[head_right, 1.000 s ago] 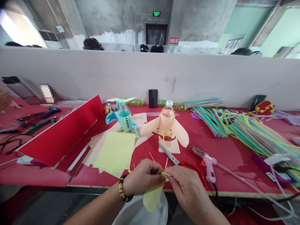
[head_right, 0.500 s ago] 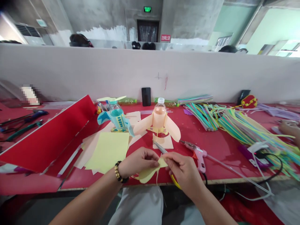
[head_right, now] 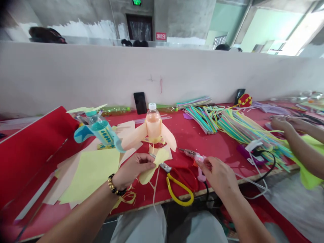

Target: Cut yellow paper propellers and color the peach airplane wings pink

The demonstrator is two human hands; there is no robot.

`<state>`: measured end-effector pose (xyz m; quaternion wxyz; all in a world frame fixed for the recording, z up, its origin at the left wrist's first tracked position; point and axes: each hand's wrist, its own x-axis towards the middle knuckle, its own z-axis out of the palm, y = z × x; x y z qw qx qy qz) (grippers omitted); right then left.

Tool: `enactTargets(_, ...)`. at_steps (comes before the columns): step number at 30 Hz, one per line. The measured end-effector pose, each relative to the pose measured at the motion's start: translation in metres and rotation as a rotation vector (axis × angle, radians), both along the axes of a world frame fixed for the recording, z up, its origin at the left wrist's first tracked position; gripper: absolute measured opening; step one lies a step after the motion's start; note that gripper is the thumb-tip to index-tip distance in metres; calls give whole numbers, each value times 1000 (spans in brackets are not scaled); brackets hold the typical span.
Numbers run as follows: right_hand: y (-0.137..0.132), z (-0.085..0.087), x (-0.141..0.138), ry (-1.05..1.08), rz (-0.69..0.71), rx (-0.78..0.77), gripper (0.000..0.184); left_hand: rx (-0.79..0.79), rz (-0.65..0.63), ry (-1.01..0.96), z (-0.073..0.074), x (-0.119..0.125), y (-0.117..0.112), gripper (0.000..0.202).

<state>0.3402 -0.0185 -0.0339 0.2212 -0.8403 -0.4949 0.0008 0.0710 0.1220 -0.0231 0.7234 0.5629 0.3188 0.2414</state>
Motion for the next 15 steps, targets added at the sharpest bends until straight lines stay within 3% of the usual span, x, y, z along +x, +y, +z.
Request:
enactTargets(3,6,-19,14,-111,-64,-233,48,-119,77,-16,-10,3,0,32)
enactTargets(6,16,-29,15,-151,-64,-320,48,-161,85,-49,-16,2,-1,30)
enactTargets(10,19,-33,20,-19,-49,-258,42,-190,112,-57,-18,1,-3,26)
enactTargets(15,5,-38,23,288,-186,-28,33,-177,134,-57,-19,1,-3,22)
